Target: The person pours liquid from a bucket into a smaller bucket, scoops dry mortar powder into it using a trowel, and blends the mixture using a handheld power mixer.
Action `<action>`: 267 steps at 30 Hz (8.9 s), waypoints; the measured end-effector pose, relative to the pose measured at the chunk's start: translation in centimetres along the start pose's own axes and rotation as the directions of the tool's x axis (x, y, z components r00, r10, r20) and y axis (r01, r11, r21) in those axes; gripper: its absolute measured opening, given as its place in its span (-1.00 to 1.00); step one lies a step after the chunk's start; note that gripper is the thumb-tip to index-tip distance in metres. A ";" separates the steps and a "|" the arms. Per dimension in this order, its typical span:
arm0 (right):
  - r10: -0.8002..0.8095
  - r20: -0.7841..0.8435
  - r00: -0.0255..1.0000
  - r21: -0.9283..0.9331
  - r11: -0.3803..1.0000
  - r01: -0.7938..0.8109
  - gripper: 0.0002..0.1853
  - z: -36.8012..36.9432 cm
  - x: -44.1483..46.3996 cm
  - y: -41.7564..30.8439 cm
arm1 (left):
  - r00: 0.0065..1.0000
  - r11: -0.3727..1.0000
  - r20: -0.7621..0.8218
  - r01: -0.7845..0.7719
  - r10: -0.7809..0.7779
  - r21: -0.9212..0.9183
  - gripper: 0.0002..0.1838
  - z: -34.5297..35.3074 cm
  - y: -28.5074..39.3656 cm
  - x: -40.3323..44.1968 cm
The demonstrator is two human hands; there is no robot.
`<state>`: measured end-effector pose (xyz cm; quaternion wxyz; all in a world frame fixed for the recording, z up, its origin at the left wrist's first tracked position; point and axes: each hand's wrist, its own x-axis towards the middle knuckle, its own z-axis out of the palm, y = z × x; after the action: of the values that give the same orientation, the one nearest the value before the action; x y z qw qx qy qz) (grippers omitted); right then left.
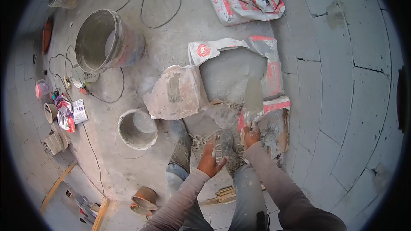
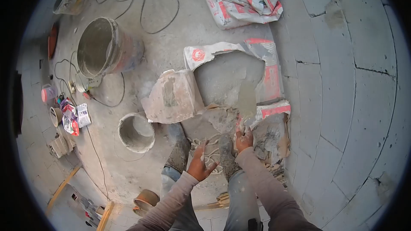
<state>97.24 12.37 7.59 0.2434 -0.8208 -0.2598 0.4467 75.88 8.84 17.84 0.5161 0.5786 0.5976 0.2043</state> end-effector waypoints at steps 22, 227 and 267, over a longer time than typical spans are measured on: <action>-0.284 0.270 0.920 -0.583 0.712 0.390 -0.54 16.4 19.5 4.0 | 0.299 -0.125 -0.180 -0.770 -0.937 -0.626 -0.34 -5.8 -42.6 -8.4; -0.102 0.559 0.823 -0.336 0.879 0.338 -0.20 14.2 13.0 6.7 | 0.489 0.340 -0.452 -0.305 -0.746 -0.890 -0.20 9.3 -25.8 -3.9; -0.387 0.905 -0.178 -0.167 -0.707 0.687 -0.69 17.3 -2.5 -1.1 | 0.289 0.747 -0.713 0.012 -0.639 -0.665 -0.23 9.2 -28.5 -2.3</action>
<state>80.98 14.47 1.46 -0.0505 -0.1630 -0.9842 -0.0479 69.57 -3.48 -8.79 0.2637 0.0462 0.8033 0.5320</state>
